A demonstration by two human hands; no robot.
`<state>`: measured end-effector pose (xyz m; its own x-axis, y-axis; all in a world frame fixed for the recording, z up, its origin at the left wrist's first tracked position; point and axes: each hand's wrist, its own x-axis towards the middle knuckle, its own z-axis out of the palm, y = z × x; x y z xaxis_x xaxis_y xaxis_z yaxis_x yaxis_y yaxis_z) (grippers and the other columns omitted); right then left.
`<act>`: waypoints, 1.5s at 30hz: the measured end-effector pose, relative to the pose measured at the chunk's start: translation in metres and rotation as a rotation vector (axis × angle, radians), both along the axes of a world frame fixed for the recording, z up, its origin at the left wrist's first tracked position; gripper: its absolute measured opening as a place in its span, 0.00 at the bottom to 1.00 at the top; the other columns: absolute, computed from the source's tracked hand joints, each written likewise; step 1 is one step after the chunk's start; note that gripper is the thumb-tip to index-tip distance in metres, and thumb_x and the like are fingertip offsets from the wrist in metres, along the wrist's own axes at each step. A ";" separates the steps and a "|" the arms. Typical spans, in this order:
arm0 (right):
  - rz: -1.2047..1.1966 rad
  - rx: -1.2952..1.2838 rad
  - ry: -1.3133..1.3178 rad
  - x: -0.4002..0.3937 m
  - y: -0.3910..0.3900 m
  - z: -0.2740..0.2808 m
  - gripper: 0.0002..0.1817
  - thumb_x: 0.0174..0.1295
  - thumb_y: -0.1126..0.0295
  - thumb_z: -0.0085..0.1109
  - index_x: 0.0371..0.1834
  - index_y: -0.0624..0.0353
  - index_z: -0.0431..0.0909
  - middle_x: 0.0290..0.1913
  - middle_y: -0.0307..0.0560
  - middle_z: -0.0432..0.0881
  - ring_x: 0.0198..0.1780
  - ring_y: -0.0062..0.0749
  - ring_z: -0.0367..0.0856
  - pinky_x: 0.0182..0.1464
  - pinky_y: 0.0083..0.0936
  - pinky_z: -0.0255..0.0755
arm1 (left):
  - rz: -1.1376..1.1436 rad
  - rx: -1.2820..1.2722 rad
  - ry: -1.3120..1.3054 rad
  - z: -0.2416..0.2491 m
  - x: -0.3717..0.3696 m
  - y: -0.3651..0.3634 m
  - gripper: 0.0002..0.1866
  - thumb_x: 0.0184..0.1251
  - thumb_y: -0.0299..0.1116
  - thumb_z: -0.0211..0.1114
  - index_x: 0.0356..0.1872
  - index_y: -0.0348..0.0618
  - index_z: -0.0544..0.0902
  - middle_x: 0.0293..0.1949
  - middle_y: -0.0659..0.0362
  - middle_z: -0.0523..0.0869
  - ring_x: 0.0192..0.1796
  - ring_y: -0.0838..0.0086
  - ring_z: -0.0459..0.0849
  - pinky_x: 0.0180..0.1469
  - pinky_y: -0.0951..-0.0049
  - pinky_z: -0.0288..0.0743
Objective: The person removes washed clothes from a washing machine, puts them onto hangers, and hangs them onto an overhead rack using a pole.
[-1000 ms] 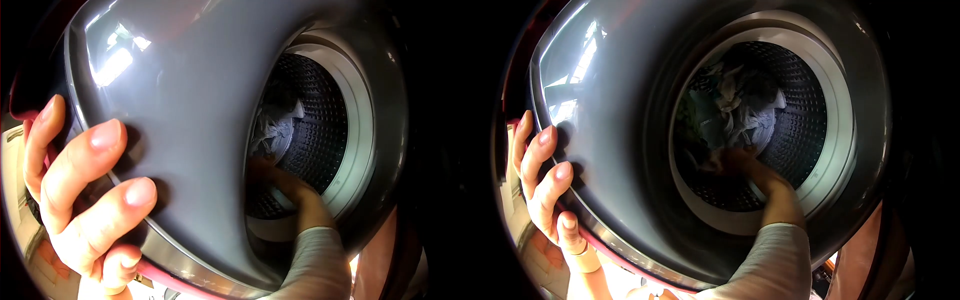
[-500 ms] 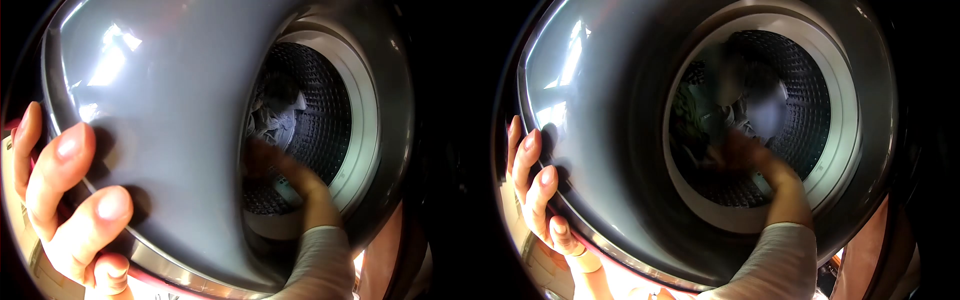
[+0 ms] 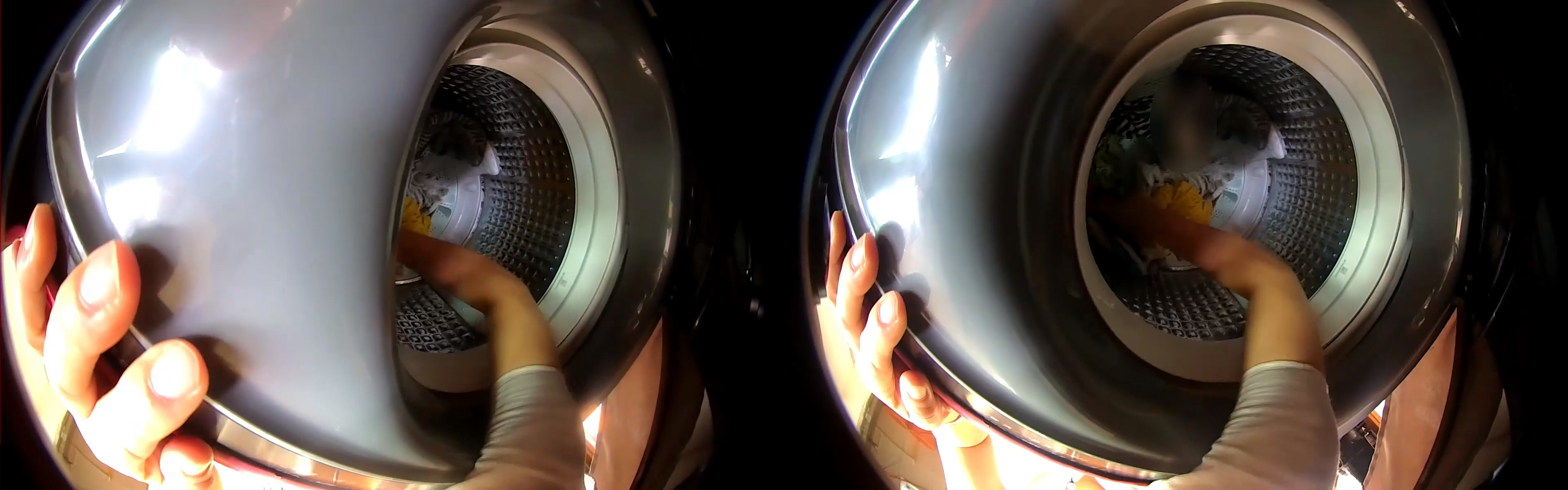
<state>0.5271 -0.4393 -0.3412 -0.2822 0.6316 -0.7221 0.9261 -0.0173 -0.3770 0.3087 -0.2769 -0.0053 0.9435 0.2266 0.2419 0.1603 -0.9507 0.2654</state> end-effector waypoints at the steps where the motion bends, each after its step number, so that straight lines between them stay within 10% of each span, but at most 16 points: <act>1: 0.008 0.019 -0.006 -0.005 0.004 -0.002 0.17 0.56 0.60 0.52 0.47 0.52 0.73 0.46 0.51 0.77 0.43 0.45 0.78 0.43 0.35 0.72 | 0.019 -0.008 0.001 0.000 0.000 -0.003 0.26 0.68 0.48 0.31 0.56 0.43 0.68 0.55 0.39 0.69 0.59 0.47 0.67 0.63 0.41 0.52; 9: 0.071 0.073 -0.037 -0.018 0.033 0.000 0.24 0.56 0.59 0.51 0.56 0.53 0.66 0.45 0.52 0.77 0.41 0.45 0.78 0.39 0.35 0.73 | 0.095 -0.116 -0.345 -0.028 0.011 -0.014 0.25 0.68 0.46 0.30 0.53 0.41 0.69 0.55 0.40 0.70 0.58 0.41 0.66 0.61 0.45 0.55; 14: -0.015 0.184 0.144 0.010 0.028 0.043 0.26 0.58 0.58 0.49 0.60 0.50 0.62 0.47 0.53 0.77 0.42 0.46 0.78 0.40 0.38 0.73 | 0.120 -0.014 -0.059 -0.002 0.005 -0.009 0.25 0.69 0.46 0.30 0.54 0.42 0.69 0.55 0.41 0.69 0.59 0.42 0.66 0.61 0.46 0.55; 18: 0.082 -0.014 0.051 0.027 0.003 0.045 0.22 0.59 0.62 0.46 0.59 0.45 0.65 0.44 0.52 0.78 0.43 0.46 0.78 0.42 0.36 0.73 | 0.080 -0.039 -0.181 -0.014 0.009 -0.006 0.25 0.69 0.46 0.30 0.54 0.42 0.69 0.56 0.41 0.69 0.59 0.43 0.65 0.62 0.46 0.55; 21: -0.374 -0.246 -0.006 0.048 -0.023 0.024 0.16 0.54 0.62 0.54 0.47 0.48 0.75 0.44 0.53 0.79 0.41 0.47 0.78 0.44 0.33 0.73 | 0.084 -0.064 -0.146 -0.008 0.002 -0.008 0.25 0.69 0.46 0.31 0.53 0.42 0.69 0.56 0.41 0.69 0.59 0.44 0.65 0.62 0.47 0.55; 26: -0.152 -0.017 0.142 0.090 -0.062 0.059 0.19 0.49 0.67 0.55 0.47 0.49 0.73 0.39 0.52 0.79 0.39 0.46 0.78 0.40 0.34 0.73 | 0.136 -0.142 -0.180 -0.012 0.010 -0.019 0.25 0.69 0.47 0.32 0.53 0.41 0.70 0.57 0.41 0.69 0.62 0.45 0.64 0.63 0.48 0.54; 35: -0.672 0.117 0.133 0.099 -0.058 0.206 0.11 0.41 0.82 0.56 0.26 0.59 0.65 0.21 0.44 0.70 0.26 0.28 0.70 0.30 0.25 0.66 | 0.033 -0.081 -0.144 -0.007 0.016 -0.013 0.24 0.63 0.45 0.42 0.45 0.37 0.78 0.51 0.45 0.76 0.61 0.48 0.65 0.65 0.49 0.48; 41: -1.195 0.357 0.330 0.060 -0.062 0.334 0.21 0.33 0.90 0.51 0.33 0.57 0.65 0.24 0.34 0.68 0.29 0.20 0.74 0.31 0.16 0.67 | 0.103 0.008 -0.338 -0.021 0.011 -0.020 0.21 0.43 0.33 0.50 0.41 0.38 0.80 0.49 0.53 0.79 0.57 0.53 0.69 0.64 0.55 0.50; 45: -1.210 0.843 0.297 0.037 -0.086 0.409 0.24 0.30 0.85 0.55 0.36 0.57 0.65 0.32 0.36 0.71 0.35 0.22 0.72 0.40 0.18 0.67 | 0.139 -0.119 -0.512 -0.025 0.023 -0.040 0.16 0.47 0.35 0.57 0.40 0.45 0.81 0.48 0.60 0.79 0.56 0.60 0.70 0.64 0.53 0.48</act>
<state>0.5645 -0.5250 0.0677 0.6325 0.7729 -0.0499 0.4019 -0.3826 -0.8319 0.3314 -0.3167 -0.0299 0.6710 0.3949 0.6276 0.1047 -0.8884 0.4471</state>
